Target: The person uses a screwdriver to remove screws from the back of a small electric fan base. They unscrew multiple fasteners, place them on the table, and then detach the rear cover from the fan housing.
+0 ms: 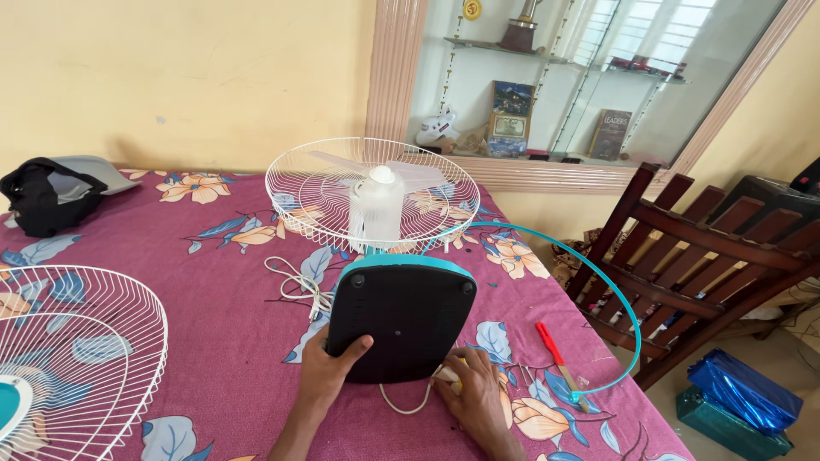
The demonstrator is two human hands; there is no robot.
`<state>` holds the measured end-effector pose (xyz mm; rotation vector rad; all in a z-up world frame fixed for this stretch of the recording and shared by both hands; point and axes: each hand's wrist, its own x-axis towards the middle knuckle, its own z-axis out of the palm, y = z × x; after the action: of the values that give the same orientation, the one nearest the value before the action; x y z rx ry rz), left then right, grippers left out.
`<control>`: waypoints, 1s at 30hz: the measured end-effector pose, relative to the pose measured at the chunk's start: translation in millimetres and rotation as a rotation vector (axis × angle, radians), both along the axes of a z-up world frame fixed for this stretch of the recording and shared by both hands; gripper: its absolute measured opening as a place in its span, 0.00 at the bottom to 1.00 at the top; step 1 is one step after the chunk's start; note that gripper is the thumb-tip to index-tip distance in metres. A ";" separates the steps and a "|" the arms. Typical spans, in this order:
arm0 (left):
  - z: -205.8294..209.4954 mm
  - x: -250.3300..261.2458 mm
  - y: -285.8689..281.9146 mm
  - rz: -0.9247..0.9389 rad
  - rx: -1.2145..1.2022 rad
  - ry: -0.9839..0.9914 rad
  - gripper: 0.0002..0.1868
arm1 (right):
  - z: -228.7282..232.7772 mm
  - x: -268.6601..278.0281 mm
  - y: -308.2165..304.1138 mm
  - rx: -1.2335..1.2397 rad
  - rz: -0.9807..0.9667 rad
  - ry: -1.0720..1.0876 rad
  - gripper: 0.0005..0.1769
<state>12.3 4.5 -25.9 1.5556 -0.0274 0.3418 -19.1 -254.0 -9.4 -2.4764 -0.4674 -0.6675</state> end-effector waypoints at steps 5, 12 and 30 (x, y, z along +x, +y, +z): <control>-3.6 3.7 11.4 0.072 -0.015 -0.008 0.28 | 0.2 2.0 -0.7 0.015 -0.015 0.012 0.24; 2.9 -4.1 7.9 0.147 -0.016 -0.247 0.27 | 1.4 3.9 -11.0 0.179 -0.091 -0.012 0.13; 32.9 -45.4 -7.7 0.706 0.689 -0.832 0.14 | 3.5 9.0 -20.1 0.274 -0.180 0.070 0.09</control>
<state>-33.1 -3.2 7.0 1.9491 -0.2694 1.6618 -10.1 -274.1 -5.9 -2.2881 -0.1169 -0.6649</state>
